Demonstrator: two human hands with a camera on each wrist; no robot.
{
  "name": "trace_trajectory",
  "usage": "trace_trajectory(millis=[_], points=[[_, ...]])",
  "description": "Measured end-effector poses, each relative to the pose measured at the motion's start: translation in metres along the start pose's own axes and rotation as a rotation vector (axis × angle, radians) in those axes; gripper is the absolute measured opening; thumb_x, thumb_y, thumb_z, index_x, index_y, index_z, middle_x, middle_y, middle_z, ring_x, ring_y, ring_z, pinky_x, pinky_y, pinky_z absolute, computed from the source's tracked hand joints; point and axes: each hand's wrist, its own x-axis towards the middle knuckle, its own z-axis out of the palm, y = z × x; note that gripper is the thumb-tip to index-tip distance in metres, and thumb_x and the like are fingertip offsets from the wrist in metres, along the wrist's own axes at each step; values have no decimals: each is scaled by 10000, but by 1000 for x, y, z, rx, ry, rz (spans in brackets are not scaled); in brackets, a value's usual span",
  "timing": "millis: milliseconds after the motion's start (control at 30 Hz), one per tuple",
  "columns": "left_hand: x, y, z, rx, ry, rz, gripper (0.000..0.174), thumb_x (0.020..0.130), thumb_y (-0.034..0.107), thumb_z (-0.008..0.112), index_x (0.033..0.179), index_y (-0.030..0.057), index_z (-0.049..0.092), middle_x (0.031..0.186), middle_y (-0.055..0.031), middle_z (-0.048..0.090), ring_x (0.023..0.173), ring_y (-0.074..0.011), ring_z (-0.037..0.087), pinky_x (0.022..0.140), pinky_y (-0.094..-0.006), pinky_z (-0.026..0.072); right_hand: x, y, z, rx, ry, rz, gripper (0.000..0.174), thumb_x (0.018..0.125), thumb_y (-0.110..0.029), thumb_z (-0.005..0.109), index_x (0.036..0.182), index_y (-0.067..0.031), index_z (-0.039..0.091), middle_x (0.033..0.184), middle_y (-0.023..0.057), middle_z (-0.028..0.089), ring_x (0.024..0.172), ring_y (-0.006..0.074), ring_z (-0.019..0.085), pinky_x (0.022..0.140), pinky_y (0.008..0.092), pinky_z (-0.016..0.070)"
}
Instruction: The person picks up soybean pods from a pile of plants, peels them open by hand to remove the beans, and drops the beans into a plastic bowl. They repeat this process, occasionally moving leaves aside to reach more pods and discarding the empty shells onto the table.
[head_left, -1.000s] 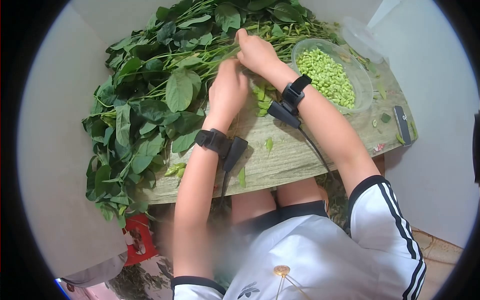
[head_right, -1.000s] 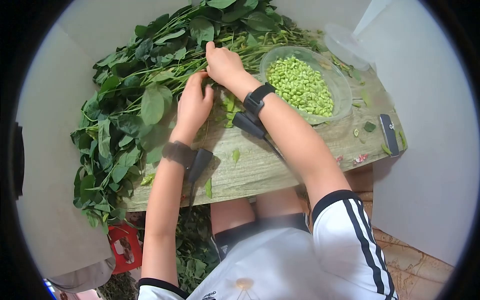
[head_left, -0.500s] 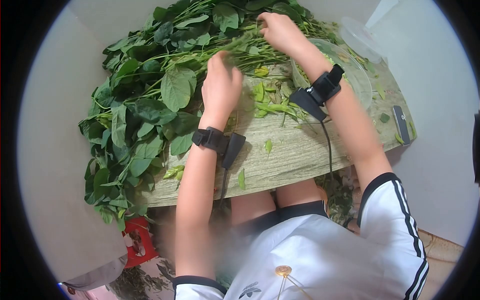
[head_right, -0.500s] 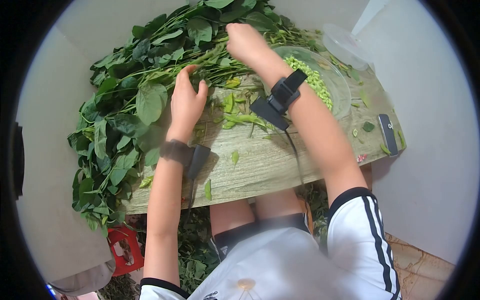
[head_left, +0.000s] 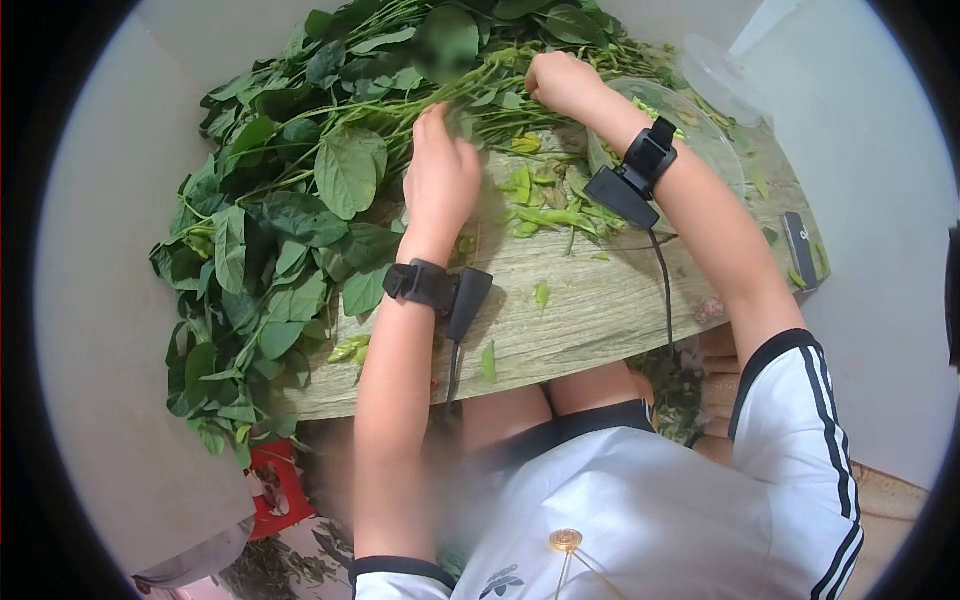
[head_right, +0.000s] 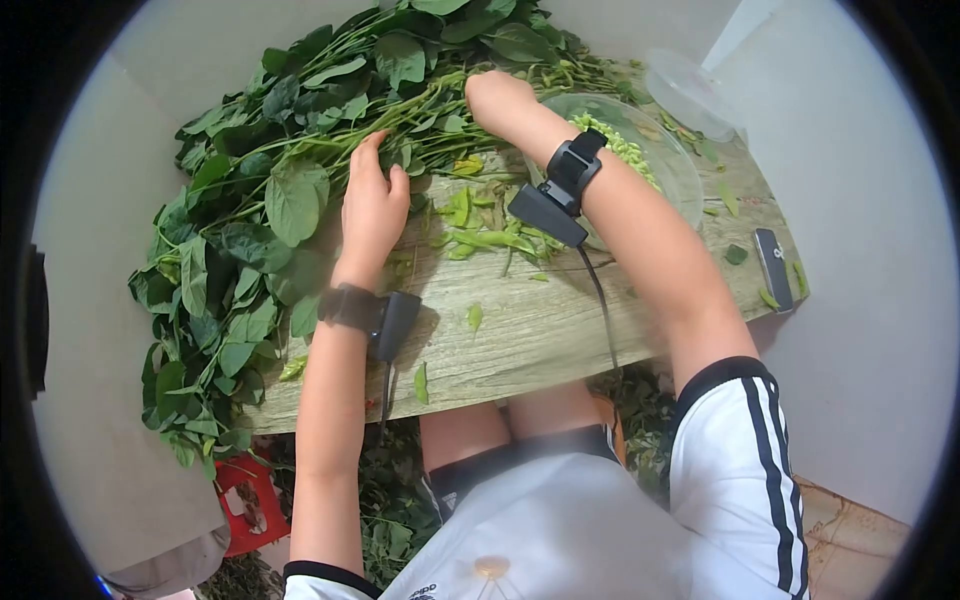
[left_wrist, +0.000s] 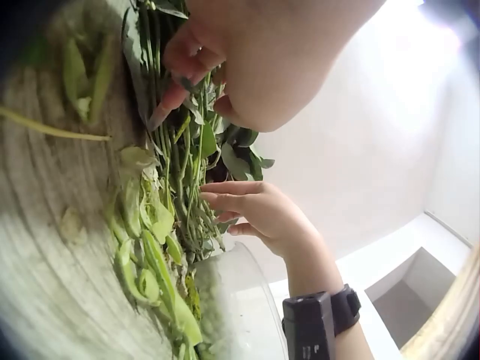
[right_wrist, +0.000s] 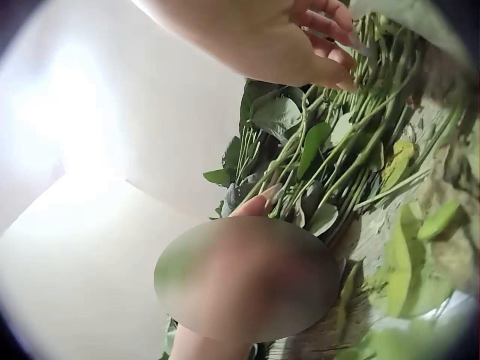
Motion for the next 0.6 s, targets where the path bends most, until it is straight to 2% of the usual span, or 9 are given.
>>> trace_trajectory(millis=[67,133,167,233,333,400,467,500,600], points=[[-2,1,0,4,1,9,417,900,133,498,1304,32,468,1329,-172,501,1185,-355,524,936,-415,457,-4,-1,-3,-18,-17,-14,162,779,-62,625,923,-70,699,950,156,686,903,359,664,768,445,542],[-4,3,-2,114,8,34,340,895,133,516,1225,58,549,1299,-139,528,983,-302,623,819,-396,501,-8,0,-4,-92,200,-165,118,770,-104,672,886,-95,696,926,89,657,947,325,632,756,436,538],[-5,5,-3,111,7,39,340,895,133,516,1225,58,549,1299,-139,528,983,-302,623,819,-396,501,-9,-2,-3,-96,202,-161,118,770,-104,672,886,-95,696,926,89,657,947,325,632,756,436,538],[-5,12,-8,73,8,48,221,879,100,541,1077,77,638,1227,-93,566,707,-206,611,661,-342,497,-7,-8,2,-179,330,-293,86,775,-129,674,856,-108,692,910,41,622,1004,281,593,736,422,529],[-6,20,-14,-94,74,148,155,864,63,558,965,79,674,1165,-60,579,571,-133,514,575,-289,448,-3,-18,6,-390,306,-366,76,791,-112,641,843,-117,695,919,24,637,1048,260,579,747,417,522],[-7,21,-15,-124,74,163,152,849,29,556,918,72,684,1151,-55,571,588,-123,517,575,-278,442,-2,-23,12,-414,284,-359,105,802,-99,616,853,-118,705,942,31,647,1049,243,580,781,413,511],[-8,21,-16,-210,62,242,143,842,26,549,873,51,686,1002,-51,613,558,-108,497,556,-285,432,0,-25,23,-435,152,-284,121,792,-103,623,869,-108,716,968,42,655,1049,245,577,793,418,503],[-7,19,-16,-208,62,246,143,842,26,549,873,51,686,1002,-51,613,558,-108,497,556,-285,432,0,-25,21,-423,136,-259,132,787,-106,626,879,-98,722,986,47,659,1044,249,579,802,421,492],[-8,12,-18,-262,-82,225,151,847,27,534,830,11,683,865,-34,647,557,-77,522,515,-260,440,-5,-19,13,-450,203,-281,121,781,-103,629,861,-96,720,966,45,654,1045,251,575,805,421,477]])
